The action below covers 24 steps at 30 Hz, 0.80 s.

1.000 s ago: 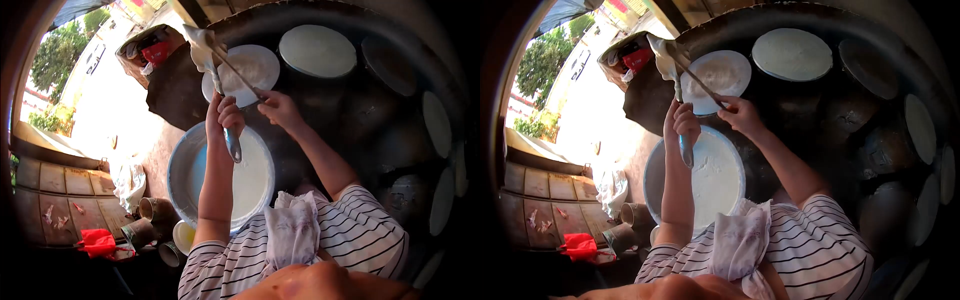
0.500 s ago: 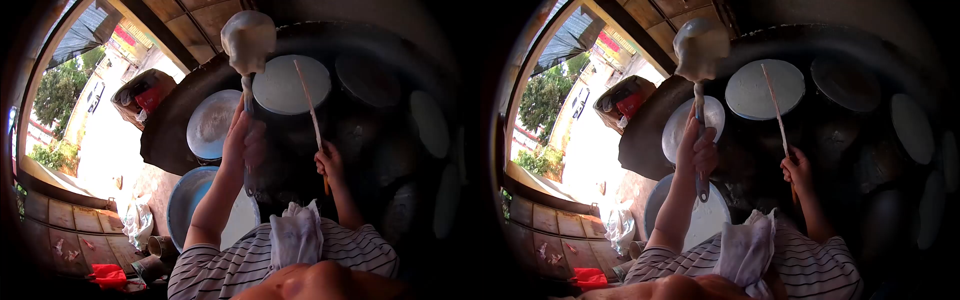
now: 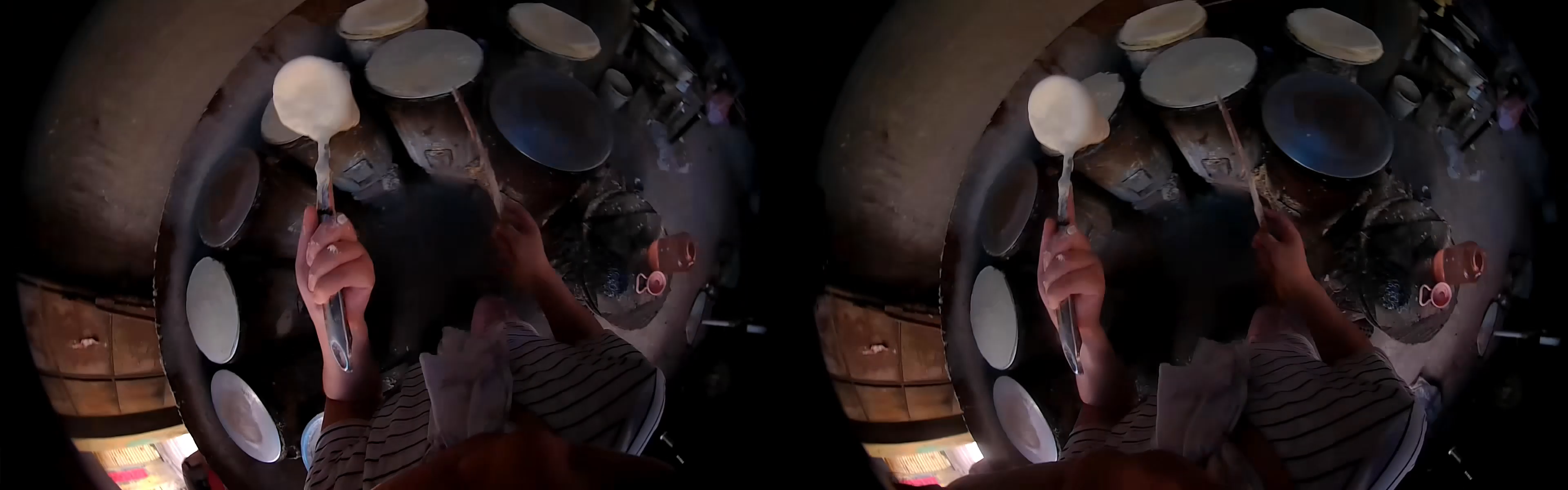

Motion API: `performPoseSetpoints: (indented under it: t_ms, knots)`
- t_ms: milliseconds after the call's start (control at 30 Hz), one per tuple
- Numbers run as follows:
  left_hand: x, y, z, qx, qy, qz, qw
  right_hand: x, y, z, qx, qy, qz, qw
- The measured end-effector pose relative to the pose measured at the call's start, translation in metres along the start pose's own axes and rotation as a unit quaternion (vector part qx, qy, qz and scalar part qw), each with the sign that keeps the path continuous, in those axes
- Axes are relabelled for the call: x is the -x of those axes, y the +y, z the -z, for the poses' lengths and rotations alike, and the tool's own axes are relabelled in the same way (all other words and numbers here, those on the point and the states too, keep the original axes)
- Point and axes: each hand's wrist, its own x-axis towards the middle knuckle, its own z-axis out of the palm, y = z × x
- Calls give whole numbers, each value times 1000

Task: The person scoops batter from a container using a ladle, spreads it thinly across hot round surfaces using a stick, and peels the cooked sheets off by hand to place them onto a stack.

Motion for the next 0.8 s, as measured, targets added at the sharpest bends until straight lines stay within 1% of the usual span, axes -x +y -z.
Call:
performPoseSetpoints:
  t_ms: [67, 133, 167, 200, 233, 267, 300, 333, 400, 433, 467, 500, 533, 600, 633, 733, 767, 800]
  knots:
    - [-60, -26, 25, 24, 3, 75, 997, -26, -26, 75, -1, 22, 106, 994]
    - [-128, -39, 71, 43, 5, 162, 986, -38, -64, 121, -16, 153, 152, 976]
    - [-160, -57, 104, 37, 75, 169, 982, -43, -74, 152, 12, 206, 156, 966]
    - [-186, -64, 127, 69, 90, 191, 975, -59, -70, 177, -3, 251, 173, 952]
    - [-210, -71, 149, 101, 107, 212, 966, -56, -60, 188, -11, 259, 173, 950]
    - [-231, -78, 171, 82, 156, 223, 959, -68, -66, 200, -21, 265, 199, 943]
    - [-250, -85, 196, 58, 197, 234, 950, -73, -56, 213, -49, 260, 194, 945]
    - [-269, -90, 219, 31, 237, 246, 939, -81, -43, 217, -51, 281, 205, 936]
    - [-292, -98, 264, -40, 300, 261, 917, -88, -16, 220, -89, 316, 174, 928]
    - [-300, -99, 283, -74, 333, 265, 902, -88, -3, 218, -73, 333, 197, 919]
    - [-305, -96, 301, -110, 354, 273, 888, -88, 10, 214, -56, 351, 211, 911]
    - [-310, -98, 314, -145, 362, 271, 880, -83, 9, 206, -91, 365, 203, 904]
    - [-311, -100, 320, -176, 367, 267, 874, -82, 16, 201, -47, 388, 219, 894]
    - [-322, -100, 327, -294, 358, 274, 843, -95, 16, 201, 58, 425, 261, 865]
    - [-328, -98, 326, -351, 347, 277, 825, -104, 9, 199, 73, 428, 265, 861]
    - [-358, -90, 320, -521, 325, 296, 731, -116, -30, 179, 164, 444, 238, 848]
    - [-367, -81, 320, -574, 298, 316, 694, -124, -29, 176, 235, 470, 262, 809]
    - [-378, -70, 324, -604, 270, 329, 674, -133, -25, 173, 301, 498, 285, 762]
